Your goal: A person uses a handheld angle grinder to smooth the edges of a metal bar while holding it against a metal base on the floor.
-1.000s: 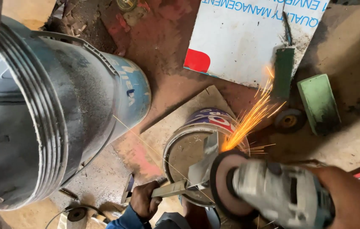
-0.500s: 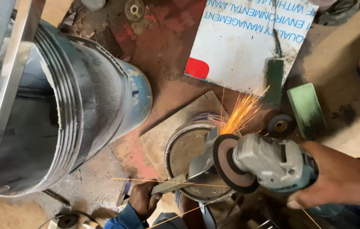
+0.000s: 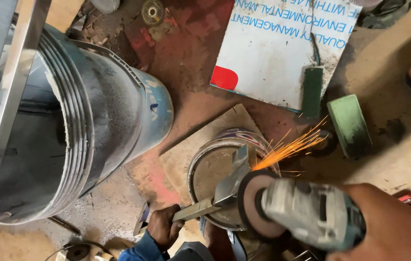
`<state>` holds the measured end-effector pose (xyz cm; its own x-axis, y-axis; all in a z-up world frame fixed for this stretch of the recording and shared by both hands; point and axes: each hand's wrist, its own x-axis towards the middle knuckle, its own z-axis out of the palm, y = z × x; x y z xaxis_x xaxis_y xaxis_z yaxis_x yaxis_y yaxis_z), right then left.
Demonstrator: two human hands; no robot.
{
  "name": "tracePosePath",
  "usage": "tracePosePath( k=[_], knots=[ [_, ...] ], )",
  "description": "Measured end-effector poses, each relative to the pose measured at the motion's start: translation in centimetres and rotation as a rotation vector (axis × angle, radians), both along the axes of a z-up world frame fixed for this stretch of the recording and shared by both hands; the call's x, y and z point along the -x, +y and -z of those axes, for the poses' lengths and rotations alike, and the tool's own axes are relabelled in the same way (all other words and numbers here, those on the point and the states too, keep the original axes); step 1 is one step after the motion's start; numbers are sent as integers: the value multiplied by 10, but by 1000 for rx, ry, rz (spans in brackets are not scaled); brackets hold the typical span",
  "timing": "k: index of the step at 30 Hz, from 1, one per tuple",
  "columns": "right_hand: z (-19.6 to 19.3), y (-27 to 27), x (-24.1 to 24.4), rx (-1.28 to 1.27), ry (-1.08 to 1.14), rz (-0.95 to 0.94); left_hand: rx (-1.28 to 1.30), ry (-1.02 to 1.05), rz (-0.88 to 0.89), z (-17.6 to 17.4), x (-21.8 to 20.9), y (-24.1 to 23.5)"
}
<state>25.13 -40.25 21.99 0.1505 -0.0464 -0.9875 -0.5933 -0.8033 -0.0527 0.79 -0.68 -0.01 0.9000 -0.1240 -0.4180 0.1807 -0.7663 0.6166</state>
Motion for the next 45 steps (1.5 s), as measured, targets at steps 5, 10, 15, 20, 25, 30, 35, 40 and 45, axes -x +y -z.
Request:
tracePosePath(
  k=[5, 10, 15, 20, 25, 30, 35, 40, 45],
  knots=[
    [110, -72, 18, -577, -264, 4, 29, -38, 11, -6, -2, -3],
    [117, -76, -4, -697, -183, -94, 3, -23, 2, -6, -2, -2],
    [107, -71, -21, -644, -114, -130, 30, -43, 7, -10, -6, -4],
    [108, -69, -6, -449, -181, -167, 14, -16, 8, -6, -2, 0],
    [34, -25, 15, -227, -222, -198, 37, -38, 10, -8, -4, 0],
    [2, 1, 31, 122, -203, -231, 41, -14, 7, -11, -1, 3],
    [-14, 23, 55, 103, -192, -55, 42, -36, 35, -11, 3, 10],
    [-3, 24, 83, 145, -283, -41, 20, -16, 26, -21, -2, 9],
    [23, 11, 100, 96, -181, -146, 23, -53, 61, -16, 2, 12]
  ],
)
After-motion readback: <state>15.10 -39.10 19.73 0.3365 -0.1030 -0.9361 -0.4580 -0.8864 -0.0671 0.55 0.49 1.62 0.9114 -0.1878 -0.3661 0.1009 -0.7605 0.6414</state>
